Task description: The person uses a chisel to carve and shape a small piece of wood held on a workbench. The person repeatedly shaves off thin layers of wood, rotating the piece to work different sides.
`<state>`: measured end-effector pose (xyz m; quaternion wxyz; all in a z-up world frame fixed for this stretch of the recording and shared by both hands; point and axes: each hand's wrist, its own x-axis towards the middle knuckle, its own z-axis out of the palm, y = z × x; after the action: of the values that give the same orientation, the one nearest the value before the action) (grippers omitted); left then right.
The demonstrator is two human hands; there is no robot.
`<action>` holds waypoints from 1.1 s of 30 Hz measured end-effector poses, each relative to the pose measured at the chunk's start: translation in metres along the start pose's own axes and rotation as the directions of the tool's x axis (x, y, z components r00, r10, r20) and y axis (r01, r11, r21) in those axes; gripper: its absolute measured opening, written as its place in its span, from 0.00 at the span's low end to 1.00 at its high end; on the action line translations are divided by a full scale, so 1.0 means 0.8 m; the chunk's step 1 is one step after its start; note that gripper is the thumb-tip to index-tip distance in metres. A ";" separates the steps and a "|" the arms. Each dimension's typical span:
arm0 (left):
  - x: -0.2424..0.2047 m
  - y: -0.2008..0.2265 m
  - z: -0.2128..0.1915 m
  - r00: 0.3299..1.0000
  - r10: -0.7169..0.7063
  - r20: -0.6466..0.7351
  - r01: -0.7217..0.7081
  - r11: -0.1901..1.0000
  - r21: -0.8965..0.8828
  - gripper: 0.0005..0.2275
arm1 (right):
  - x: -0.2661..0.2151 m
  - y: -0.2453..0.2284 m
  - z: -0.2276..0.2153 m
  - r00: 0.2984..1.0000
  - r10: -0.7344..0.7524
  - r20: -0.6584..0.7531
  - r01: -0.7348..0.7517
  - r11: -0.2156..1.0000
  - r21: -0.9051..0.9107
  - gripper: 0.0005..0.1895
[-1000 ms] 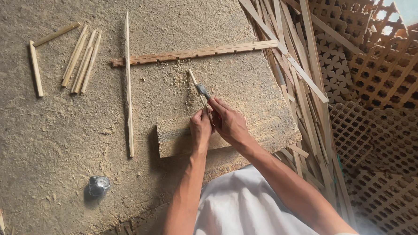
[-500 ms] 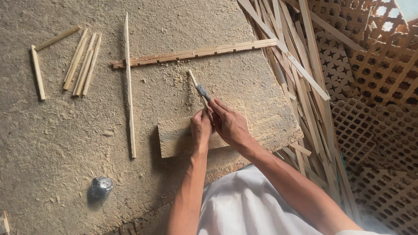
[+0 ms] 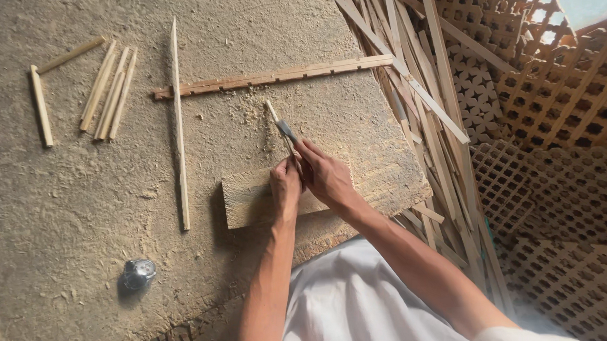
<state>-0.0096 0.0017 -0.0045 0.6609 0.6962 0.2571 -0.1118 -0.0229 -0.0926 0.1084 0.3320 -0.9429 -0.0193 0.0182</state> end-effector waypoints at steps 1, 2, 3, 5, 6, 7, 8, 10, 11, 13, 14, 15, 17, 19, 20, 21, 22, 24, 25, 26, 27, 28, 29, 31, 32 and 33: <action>-0.001 -0.003 0.002 1.000 -0.002 0.001 0.002 1.000 -0.003 0.13 | 0.006 0.010 0.011 1.000 0.000 0.002 0.000 1.000 -0.003 0.23; -0.001 -0.006 0.003 1.000 -0.015 -0.015 0.015 0.999 -0.039 0.14 | 0.012 0.019 0.021 1.000 -0.001 -0.009 0.001 1.000 -0.012 0.23; 0.002 -0.006 0.001 0.999 -0.022 -0.033 0.020 0.997 -0.071 0.15 | 0.022 0.026 0.034 1.000 -0.005 -0.025 0.005 1.000 -0.015 0.22; 0.005 -0.010 0.001 0.999 -0.018 -0.031 0.016 0.998 -0.058 0.15 | 0.016 0.014 0.024 1.000 0.008 -0.010 -0.008 1.000 0.002 0.23; 0.005 -0.013 0.002 0.999 -0.019 -0.027 0.018 0.999 -0.046 0.15 | 0.011 0.009 0.019 1.000 0.024 0.008 -0.024 1.000 0.016 0.23; 0.004 -0.010 0.003 1.000 -0.017 -0.024 0.016 0.999 -0.044 0.15 | 0.006 0.010 0.018 1.000 0.025 0.005 -0.025 1.000 0.017 0.23; 0.003 -0.007 0.003 1.000 0.000 -0.011 0.000 1.000 -0.011 0.15 | 0.001 0.010 0.018 0.999 0.041 0.025 -0.042 0.999 0.002 0.23; -0.005 0.002 -0.002 1.000 0.017 -0.002 -0.017 1.000 0.026 0.15 | -0.007 0.011 0.021 0.997 0.056 0.048 -0.056 0.998 -0.006 0.22; -0.010 0.009 -0.004 1.000 0.024 0.006 -0.024 0.999 0.044 0.15 | -0.008 0.015 0.024 0.997 0.057 0.057 -0.055 0.998 -0.030 0.23; -0.011 0.007 -0.004 1.000 0.028 0.014 -0.028 0.998 0.060 0.16 | 0.001 0.017 0.026 0.996 0.060 0.068 -0.056 0.997 -0.057 0.24; -0.008 -0.001 -0.003 0.999 0.037 -0.004 -0.037 0.999 0.037 0.15 | 0.010 0.016 0.025 0.998 0.040 0.047 -0.038 0.998 -0.042 0.24; -0.004 -0.009 -0.005 0.999 0.048 -0.025 -0.048 0.999 0.018 0.15 | 0.021 0.013 0.026 1.000 0.018 0.024 -0.017 1.000 -0.022 0.25; -0.022 0.012 -0.004 0.998 0.067 -0.012 -0.066 0.997 0.040 0.14 | 0.031 0.021 0.037 1.000 0.016 0.015 -0.016 1.000 -0.023 0.24; -0.018 0.010 -0.002 0.996 0.087 0.004 -0.087 0.994 0.059 0.14 | 0.037 0.026 0.041 1.000 0.015 0.004 -0.015 1.000 -0.026 0.24; -0.007 -0.003 -0.001 0.997 0.076 0.005 -0.076 0.997 0.034 0.15 | 0.035 0.026 0.040 1.000 0.015 0.014 -0.014 1.000 -0.022 0.25; 0.006 -0.015 -0.003 0.998 0.066 0.004 -0.066 0.998 0.011 0.15 | 0.035 0.024 0.041 1.000 0.013 0.023 -0.013 1.000 -0.014 0.25; 0.007 -0.010 -0.007 0.998 0.069 0.003 -0.069 0.998 0.014 0.15 | 0.031 0.017 0.033 1.000 0.012 0.022 -0.012 1.000 -0.010 0.25; 0.004 -0.004 -0.013 0.995 0.083 0.057 -0.085 0.996 0.021 0.15 | 0.016 0.004 0.016 0.998 0.028 0.063 -0.026 0.999 -0.035 0.25; 0.001 0.000 -0.011 0.995 0.083 0.058 -0.085 0.996 0.019 0.15 | 0.013 0.005 0.015 0.998 0.028 0.063 -0.026 0.999 -0.037 0.25; -0.001 0.004 -0.010 0.996 0.071 0.047 -0.070 0.997 -0.023 0.15 | 0.010 0.006 0.015 0.997 0.037 0.072 -0.034 0.999 -0.042 0.26; -0.006 0.006 -0.008 0.998 0.054 0.034 -0.052 0.996 -0.066 0.16 | 0.005 0.008 0.015 0.995 0.045 0.087 -0.041 0.998 -0.049 0.27; 0.001 -0.005 -0.004 0.998 0.050 0.032 -0.047 0.996 -0.071 0.16 | 0.012 0.014 0.020 0.995 0.045 0.092 -0.040 0.998 -0.053 0.27; 0.008 -0.016 -0.003 0.998 0.053 0.029 -0.051 0.997 -0.058 0.16 | 0.020 0.018 0.026 0.997 0.030 0.071 -0.026 0.998 -0.057 0.26; 0.009 -0.017 -0.005 0.998 0.056 0.018 -0.055 0.998 -0.043 0.16 | 0.028 0.015 0.029 0.998 0.011 0.054 -0.008 0.998 -0.055 0.24; 0.002 -0.007 -0.007 0.999 0.049 0.018 -0.048 0.997 -0.057 0.16 | 0.028 0.009 0.025 0.998 0.017 0.055 -0.015 0.999 -0.034 0.24; -0.005 0.003 -0.003 0.999 0.043 0.031 -0.041 0.997 -0.072 0.16 | 0.027 0.007 0.018 0.998 0.032 0.051 -0.031 0.999 -0.021 0.24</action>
<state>-0.0122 0.0034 -0.0002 0.6916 0.6754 0.2355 -0.1001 -0.0016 -0.0870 0.0932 0.3216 -0.9456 -0.0130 0.0472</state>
